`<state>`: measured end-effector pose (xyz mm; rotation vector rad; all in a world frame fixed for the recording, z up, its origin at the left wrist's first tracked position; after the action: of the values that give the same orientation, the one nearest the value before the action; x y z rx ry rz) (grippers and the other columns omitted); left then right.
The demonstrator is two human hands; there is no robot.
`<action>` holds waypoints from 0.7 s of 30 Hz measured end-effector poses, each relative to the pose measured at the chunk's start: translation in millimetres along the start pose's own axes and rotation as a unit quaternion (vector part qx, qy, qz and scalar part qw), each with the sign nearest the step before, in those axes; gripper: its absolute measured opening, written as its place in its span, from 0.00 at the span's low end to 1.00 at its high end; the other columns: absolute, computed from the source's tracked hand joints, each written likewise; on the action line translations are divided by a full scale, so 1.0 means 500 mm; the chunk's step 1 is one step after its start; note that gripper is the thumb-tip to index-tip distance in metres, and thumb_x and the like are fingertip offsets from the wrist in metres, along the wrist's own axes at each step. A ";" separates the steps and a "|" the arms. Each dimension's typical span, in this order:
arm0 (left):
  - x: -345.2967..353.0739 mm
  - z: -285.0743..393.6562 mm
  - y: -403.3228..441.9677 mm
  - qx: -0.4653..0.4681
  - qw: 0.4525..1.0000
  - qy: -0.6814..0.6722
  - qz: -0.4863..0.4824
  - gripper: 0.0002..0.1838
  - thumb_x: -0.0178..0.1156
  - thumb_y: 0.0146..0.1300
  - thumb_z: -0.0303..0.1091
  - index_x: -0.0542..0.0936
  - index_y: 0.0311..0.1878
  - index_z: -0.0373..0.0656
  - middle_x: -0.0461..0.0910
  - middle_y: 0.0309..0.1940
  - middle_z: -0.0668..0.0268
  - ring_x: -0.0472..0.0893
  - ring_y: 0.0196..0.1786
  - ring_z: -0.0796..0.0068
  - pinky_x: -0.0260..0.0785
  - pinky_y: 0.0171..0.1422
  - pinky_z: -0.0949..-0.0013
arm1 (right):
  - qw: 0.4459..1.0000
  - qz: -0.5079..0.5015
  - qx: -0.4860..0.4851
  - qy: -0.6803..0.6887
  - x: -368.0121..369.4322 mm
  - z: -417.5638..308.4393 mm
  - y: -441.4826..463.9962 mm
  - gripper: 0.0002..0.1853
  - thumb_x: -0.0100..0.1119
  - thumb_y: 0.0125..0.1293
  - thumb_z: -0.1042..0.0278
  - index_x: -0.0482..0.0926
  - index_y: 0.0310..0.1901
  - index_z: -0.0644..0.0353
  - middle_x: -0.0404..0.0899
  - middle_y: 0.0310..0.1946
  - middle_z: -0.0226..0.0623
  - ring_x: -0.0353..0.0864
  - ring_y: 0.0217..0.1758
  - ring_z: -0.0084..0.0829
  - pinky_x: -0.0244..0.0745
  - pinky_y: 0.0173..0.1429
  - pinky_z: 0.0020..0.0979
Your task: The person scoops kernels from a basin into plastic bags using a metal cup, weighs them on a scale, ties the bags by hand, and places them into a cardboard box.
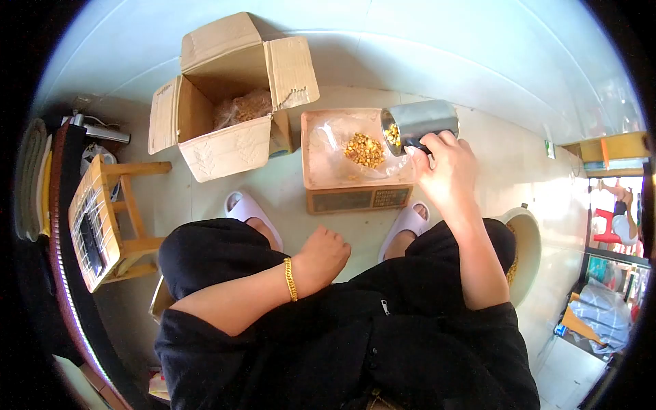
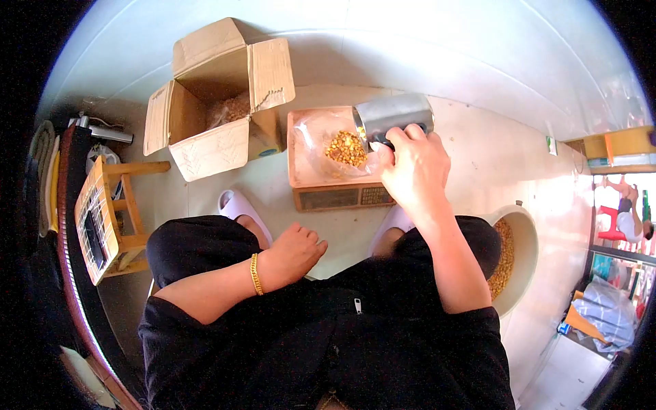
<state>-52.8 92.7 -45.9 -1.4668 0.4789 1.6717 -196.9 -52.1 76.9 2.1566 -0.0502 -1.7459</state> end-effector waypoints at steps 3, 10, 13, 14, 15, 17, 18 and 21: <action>-0.001 -0.002 -0.004 -0.006 1.000 0.000 -0.006 0.09 0.57 0.54 0.32 0.78 0.40 0.45 0.77 0.28 0.66 0.78 0.36 0.68 0.64 0.41 0.66 | 1.000 -0.002 0.004 0.009 -0.008 -0.005 -0.002 0.07 0.64 0.54 0.62 0.80 0.31 0.54 0.76 0.28 0.33 0.75 0.33 0.41 0.73 0.37 0.39; 0.000 -0.001 -0.002 -0.009 1.000 0.009 -0.004 0.09 0.56 0.55 0.32 0.77 0.39 0.45 0.76 0.28 0.66 0.78 0.36 0.68 0.64 0.40 0.66 | 1.000 0.003 -0.018 0.006 -0.021 -0.017 -0.004 0.08 0.65 0.54 0.62 0.80 0.30 0.55 0.76 0.28 0.33 0.75 0.32 0.40 0.72 0.36 0.39; 0.000 0.000 -0.004 -0.005 1.000 0.006 -0.006 0.08 0.56 0.55 0.32 0.77 0.39 0.45 0.76 0.28 0.66 0.78 0.36 0.68 0.64 0.41 0.65 | 1.000 0.010 -0.011 0.021 -0.023 -0.019 -0.008 0.07 0.65 0.54 0.62 0.80 0.31 0.54 0.76 0.28 0.33 0.75 0.32 0.40 0.72 0.36 0.39; 0.001 0.002 -0.004 0.001 1.000 0.005 -0.007 0.08 0.56 0.55 0.32 0.77 0.39 0.45 0.76 0.28 0.66 0.78 0.36 0.68 0.64 0.41 0.65 | 1.000 0.008 -0.008 0.016 -0.018 -0.016 -0.005 0.07 0.65 0.54 0.62 0.80 0.31 0.54 0.76 0.28 0.33 0.75 0.32 0.40 0.72 0.36 0.39; -0.001 0.002 -0.002 0.006 1.000 0.006 -0.001 0.08 0.56 0.55 0.32 0.77 0.39 0.45 0.76 0.28 0.65 0.78 0.36 0.68 0.64 0.41 0.65 | 1.000 0.009 -0.007 0.010 -0.016 -0.011 -0.002 0.08 0.65 0.53 0.62 0.80 0.31 0.54 0.76 0.28 0.33 0.75 0.32 0.40 0.72 0.36 0.39; -0.004 0.002 0.002 0.010 1.000 0.007 0.006 0.08 0.56 0.55 0.32 0.77 0.38 0.45 0.76 0.28 0.65 0.78 0.37 0.67 0.65 0.41 0.65 | 1.000 0.011 -0.005 0.016 -0.016 -0.004 -0.001 0.07 0.65 0.54 0.63 0.80 0.31 0.55 0.76 0.27 0.33 0.74 0.31 0.39 0.71 0.35 0.38; -0.002 0.001 0.002 0.006 1.000 0.000 0.001 0.08 0.56 0.55 0.32 0.77 0.38 0.45 0.76 0.29 0.65 0.78 0.37 0.67 0.65 0.41 0.65 | 1.000 0.011 -0.005 0.026 -0.015 -0.004 -0.002 0.07 0.65 0.55 0.64 0.80 0.31 0.56 0.76 0.27 0.33 0.74 0.30 0.38 0.70 0.35 0.37; -0.001 0.000 0.001 -0.003 1.000 -0.003 -0.013 0.08 0.56 0.55 0.32 0.77 0.39 0.45 0.77 0.29 0.65 0.78 0.37 0.67 0.65 0.42 0.65 | 0.999 0.013 -0.008 0.029 -0.016 -0.005 -0.003 0.07 0.66 0.55 0.63 0.80 0.31 0.56 0.76 0.26 0.33 0.74 0.30 0.38 0.70 0.35 0.37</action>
<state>-53.4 92.3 -45.4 -1.4657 0.4497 1.6573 -196.5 -48.2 84.5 2.1843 -0.0474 -1.6628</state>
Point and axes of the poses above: each hand's wrist, its own y-axis towards the middle knuckle, its own x-axis out of the palm, z = x × y, the point moved 7 cm from there along y, towards the middle knuckle
